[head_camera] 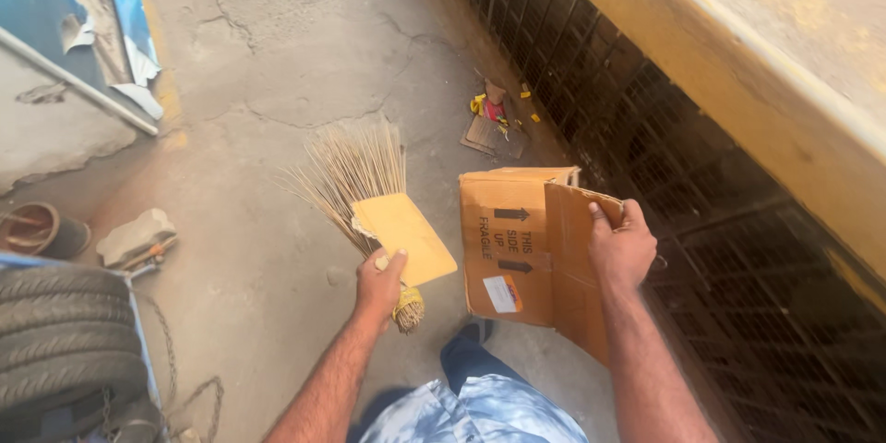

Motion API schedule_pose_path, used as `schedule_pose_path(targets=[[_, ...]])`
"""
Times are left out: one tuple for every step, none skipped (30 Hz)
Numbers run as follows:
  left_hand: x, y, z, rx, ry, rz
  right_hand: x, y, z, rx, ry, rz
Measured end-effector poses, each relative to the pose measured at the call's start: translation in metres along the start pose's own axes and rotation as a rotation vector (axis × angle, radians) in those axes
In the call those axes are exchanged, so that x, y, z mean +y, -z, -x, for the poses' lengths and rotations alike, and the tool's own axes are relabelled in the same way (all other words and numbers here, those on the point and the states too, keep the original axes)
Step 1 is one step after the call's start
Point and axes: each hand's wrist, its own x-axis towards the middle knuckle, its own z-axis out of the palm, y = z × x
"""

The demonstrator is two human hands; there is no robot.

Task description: The person sweeps a concrete floor in a storage area using a traditional straw broom and a cardboard dustpan. They gather debris into a pile and then pick up a cardboard box from a stack.

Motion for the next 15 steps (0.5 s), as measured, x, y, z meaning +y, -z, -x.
schedule_pose_path(targets=[[0.009, -0.005, -0.023, 0.01, -0.001, -0.032, -0.007, -0.015, -0.016, -0.008, -0.025, 0.001], [0.015, -0.01, -0.041, 0.022, 0.001, -0.06, -0.013, -0.026, -0.029, -0.019, -0.048, 0.005], [0.02, -0.015, -0.057, 0.055, -0.008, -0.151, -0.018, -0.035, -0.042, -0.029, -0.071, 0.009], [0.027, -0.02, -0.078, 0.088, -0.028, -0.242, -0.027, -0.047, -0.055, -0.027, -0.072, 0.013], [0.034, -0.024, -0.096, 0.12, -0.049, -0.334, -0.033, -0.057, -0.066, -0.025, -0.072, 0.018], [0.038, -0.027, -0.114, 0.11, -0.057, -0.379, -0.037, -0.066, -0.076, -0.017, -0.08, 0.023], [0.042, -0.03, -0.132, 0.099, -0.065, -0.425, -0.039, -0.076, -0.087, -0.022, -0.109, 0.037], [0.044, -0.032, -0.152, 0.083, -0.074, -0.473, -0.04, -0.087, -0.098, -0.022, -0.142, 0.052], [0.044, -0.036, -0.172, 0.087, -0.082, -0.508, -0.04, -0.1, -0.111, -0.023, -0.175, 0.066], [0.044, -0.037, -0.194, 0.089, -0.09, -0.547, -0.039, -0.115, -0.12, -0.003, -0.177, 0.074], [0.043, -0.04, -0.219, 0.09, -0.099, -0.586, -0.037, -0.132, -0.131, 0.017, -0.179, 0.082], [0.04, -0.042, -0.245, 0.082, -0.098, -0.587, -0.032, -0.15, -0.137, 0.038, -0.185, 0.095], [0.036, -0.044, -0.274, 0.074, -0.098, -0.589, -0.029, -0.17, -0.145, 0.049, -0.188, 0.106], [0.029, -0.048, -0.301, 0.056, -0.092, -0.594, -0.026, -0.193, -0.153, 0.064, -0.199, 0.125], [0.023, -0.05, -0.328, 0.046, -0.107, -0.624, -0.023, -0.217, -0.16, 0.078, -0.211, 0.144]])
